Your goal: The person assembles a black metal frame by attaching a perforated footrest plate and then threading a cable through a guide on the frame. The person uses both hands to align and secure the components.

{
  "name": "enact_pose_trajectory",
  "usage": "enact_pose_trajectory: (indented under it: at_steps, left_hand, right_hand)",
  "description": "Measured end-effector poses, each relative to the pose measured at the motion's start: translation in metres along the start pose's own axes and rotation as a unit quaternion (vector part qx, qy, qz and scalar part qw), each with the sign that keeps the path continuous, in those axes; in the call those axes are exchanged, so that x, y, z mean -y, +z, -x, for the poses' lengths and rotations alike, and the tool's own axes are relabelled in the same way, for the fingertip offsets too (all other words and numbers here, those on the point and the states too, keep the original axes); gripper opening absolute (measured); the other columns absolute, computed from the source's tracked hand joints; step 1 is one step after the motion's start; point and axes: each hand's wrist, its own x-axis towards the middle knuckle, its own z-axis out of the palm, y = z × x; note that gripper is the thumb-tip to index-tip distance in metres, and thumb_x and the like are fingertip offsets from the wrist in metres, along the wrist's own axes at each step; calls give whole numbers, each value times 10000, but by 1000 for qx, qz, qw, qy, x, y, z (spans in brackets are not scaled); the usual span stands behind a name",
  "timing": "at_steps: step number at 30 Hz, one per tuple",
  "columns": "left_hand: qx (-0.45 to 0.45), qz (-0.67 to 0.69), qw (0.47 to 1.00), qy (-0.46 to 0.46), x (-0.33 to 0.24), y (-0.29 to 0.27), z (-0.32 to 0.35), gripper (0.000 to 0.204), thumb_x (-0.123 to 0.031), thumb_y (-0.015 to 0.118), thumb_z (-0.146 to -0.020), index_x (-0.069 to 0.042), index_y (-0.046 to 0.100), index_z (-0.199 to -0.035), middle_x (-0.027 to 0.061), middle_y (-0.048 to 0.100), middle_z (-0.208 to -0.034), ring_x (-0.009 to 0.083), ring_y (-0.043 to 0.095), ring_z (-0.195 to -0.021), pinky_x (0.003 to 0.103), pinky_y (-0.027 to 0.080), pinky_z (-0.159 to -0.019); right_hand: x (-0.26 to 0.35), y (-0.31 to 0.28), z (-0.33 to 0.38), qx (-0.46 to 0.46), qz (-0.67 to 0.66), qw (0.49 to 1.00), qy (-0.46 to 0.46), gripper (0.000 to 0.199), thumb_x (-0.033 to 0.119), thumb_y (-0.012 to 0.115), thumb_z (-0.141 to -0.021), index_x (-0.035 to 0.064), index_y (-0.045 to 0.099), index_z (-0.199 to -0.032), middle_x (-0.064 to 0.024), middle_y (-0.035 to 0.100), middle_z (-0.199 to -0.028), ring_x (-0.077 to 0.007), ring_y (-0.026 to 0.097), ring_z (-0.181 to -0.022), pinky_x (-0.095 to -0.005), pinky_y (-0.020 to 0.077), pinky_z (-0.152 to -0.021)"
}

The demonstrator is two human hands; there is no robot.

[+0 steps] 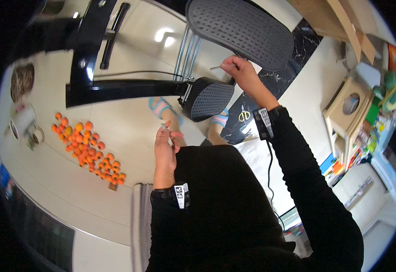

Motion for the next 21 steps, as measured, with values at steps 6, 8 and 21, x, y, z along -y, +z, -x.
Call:
enact_pose_trajectory:
  at_steps: [6,8,21]
  left_hand:
    - [-43,17,997,57,48,10,1,115,-205,490,-928,-91,479,-939,96,628,-736,48,400,-431,181,262,-389]
    - [-64,15,995,72,50,11,-5,150,-200,521,-911,-66,554,-971,64,628,-756,43,416,-446,178,287,-404]
    - [-174,81,972,138,105,59,-45,194,-171,485,-911,-8,576,-961,52,609,-910,114,514,-754,237,395,-671]
  right_hand:
    - [0,28,-47,145,145,977,-54,160,205,645,-823,53,638,-870,-69,618,-756,-156,563,-704,-280,449,-672]
    - [5,31,-51,168,186,963,-98,184,215,676,-795,39,647,-838,-102,612,-781,-185,571,-713,-293,447,-672]
    - [24,46,-59,234,241,940,-53,230,253,680,-807,30,633,-834,-71,558,-816,-166,527,-739,-295,427,-686]
